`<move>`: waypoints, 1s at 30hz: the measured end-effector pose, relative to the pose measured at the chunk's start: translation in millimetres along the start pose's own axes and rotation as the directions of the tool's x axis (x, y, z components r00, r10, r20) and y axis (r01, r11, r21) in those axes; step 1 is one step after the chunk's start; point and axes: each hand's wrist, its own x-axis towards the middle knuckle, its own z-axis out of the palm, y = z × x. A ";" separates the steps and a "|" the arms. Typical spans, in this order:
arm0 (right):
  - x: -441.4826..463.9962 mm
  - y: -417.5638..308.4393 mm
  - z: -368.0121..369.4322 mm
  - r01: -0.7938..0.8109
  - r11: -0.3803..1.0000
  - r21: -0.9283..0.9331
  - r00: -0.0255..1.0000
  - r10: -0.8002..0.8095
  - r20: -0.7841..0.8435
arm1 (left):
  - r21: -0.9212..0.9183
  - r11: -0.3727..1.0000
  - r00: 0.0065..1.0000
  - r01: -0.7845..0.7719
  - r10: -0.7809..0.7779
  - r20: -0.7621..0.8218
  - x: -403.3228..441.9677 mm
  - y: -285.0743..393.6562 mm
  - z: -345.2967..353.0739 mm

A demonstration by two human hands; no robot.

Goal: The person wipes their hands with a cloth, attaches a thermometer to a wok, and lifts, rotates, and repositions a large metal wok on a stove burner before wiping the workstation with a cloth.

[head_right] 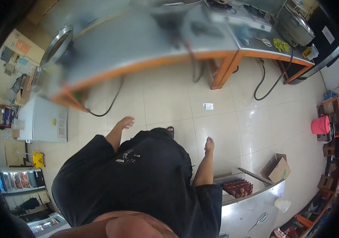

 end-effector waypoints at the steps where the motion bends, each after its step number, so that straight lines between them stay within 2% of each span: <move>1: -9.9 -21.1 -5.0 0.001 0.998 0.068 1.000 -0.001 -0.006 | 0.101 0.993 0.997 -0.063 0.058 0.054 -15.5 28.6 17.3; 4: -41.9 -56.5 -11.2 0.049 0.967 0.249 0.998 -0.038 -0.047 | 0.293 0.916 0.952 -0.272 0.212 0.221 -28.1 80.2 63.2; 7: -59.2 -57.8 -20.3 0.082 0.908 0.411 0.996 -0.067 -0.051 | 0.333 0.866 0.900 -0.372 0.249 0.359 -56.5 122.1 93.9; 10: -63.5 -27.7 -28.2 0.033 0.867 0.498 0.998 -0.006 -0.056 | 0.397 0.819 0.883 -0.415 0.256 0.394 -68.1 139.7 110.6; 13: -47.3 22.1 -33.5 -0.063 0.831 0.552 0.990 0.123 -0.072 | 0.493 0.775 0.900 -0.396 0.220 0.377 -70.3 137.6 118.4; 15: -41.7 52.6 -35.7 -0.113 0.812 0.572 0.980 0.184 -0.068 | 0.548 0.759 0.910 -0.351 0.138 0.391 -59.8 127.6 117.7; 19: -41.4 86.5 -36.1 -0.167 0.802 0.573 0.967 0.246 -0.063 | 0.635 0.716 0.925 -0.290 0.041 0.377 -67.9 117.0 106.2; 21: -36.9 89.3 -31.0 -0.183 0.809 0.559 0.966 0.254 -0.052 | 0.616 0.739 0.938 -0.271 0.059 0.343 -74.6 114.8 98.5; 25: -24.1 73.2 -25.8 -0.161 0.836 0.525 0.979 0.201 -0.019 | 0.567 0.786 0.957 -0.245 0.102 0.273 -85.2 103.5 93.4; 28: -10.9 42.3 -30.5 -0.128 0.856 0.501 0.989 0.147 0.002 | 0.573 0.782 0.955 -0.243 0.089 0.283 -91.8 94.3 90.7; 30: -3.4 21.9 -38.4 -0.045 0.860 0.508 0.998 0.055 -0.005 | 0.595 0.769 0.955 -0.233 0.067 0.288 -93.2 90.6 89.7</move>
